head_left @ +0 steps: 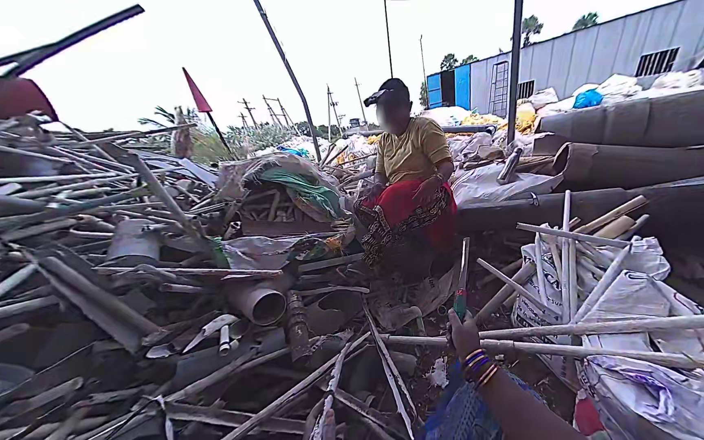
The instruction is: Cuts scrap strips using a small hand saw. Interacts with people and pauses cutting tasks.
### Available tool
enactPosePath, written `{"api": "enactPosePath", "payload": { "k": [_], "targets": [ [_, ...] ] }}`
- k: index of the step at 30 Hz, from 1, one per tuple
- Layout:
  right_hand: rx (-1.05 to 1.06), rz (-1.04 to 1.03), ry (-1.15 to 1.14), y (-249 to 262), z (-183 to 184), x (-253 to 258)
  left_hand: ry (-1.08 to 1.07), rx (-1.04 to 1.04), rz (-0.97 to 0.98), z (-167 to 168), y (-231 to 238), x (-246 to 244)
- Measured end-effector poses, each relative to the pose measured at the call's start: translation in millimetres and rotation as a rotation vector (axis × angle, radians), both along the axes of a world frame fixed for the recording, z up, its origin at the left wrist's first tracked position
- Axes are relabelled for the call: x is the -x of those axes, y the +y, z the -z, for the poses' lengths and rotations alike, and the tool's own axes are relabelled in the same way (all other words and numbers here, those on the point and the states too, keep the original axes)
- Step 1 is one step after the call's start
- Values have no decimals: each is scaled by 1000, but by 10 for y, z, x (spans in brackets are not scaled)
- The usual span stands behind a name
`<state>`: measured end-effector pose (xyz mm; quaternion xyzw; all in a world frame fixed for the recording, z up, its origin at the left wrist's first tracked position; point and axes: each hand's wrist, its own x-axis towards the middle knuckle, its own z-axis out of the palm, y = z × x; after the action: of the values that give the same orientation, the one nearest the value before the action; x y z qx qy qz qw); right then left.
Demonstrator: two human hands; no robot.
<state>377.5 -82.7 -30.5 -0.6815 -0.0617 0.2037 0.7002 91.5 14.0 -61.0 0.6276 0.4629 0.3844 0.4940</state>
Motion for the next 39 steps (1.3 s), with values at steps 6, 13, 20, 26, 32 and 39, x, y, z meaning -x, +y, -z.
{"api": "enactPosePath", "payload": {
  "k": [6, 13, 20, 26, 32, 39],
  "targets": [
    [240, -352, 193, 42, 43, 280, 78, -133, 112, 37, -71, -112],
    [456, -881, -465, 102, 78, 514, 117, -188, 119, 77, -110, -263],
    [979, -1404, -550, 186, 351, 981, 117, -87, 66, 179, -56, -286],
    [1007, -1395, -555, 328, 339, 964, 238, -150, 149, 330, 16, -218],
    [1014, -1399, -535, 439, 283, 1073, 263, -205, 186, 395, 17, -155],
    [1079, -1419, -540, 615, 314, 1143, 584, -118, 302, 204, 4, -136]
  ]
}}
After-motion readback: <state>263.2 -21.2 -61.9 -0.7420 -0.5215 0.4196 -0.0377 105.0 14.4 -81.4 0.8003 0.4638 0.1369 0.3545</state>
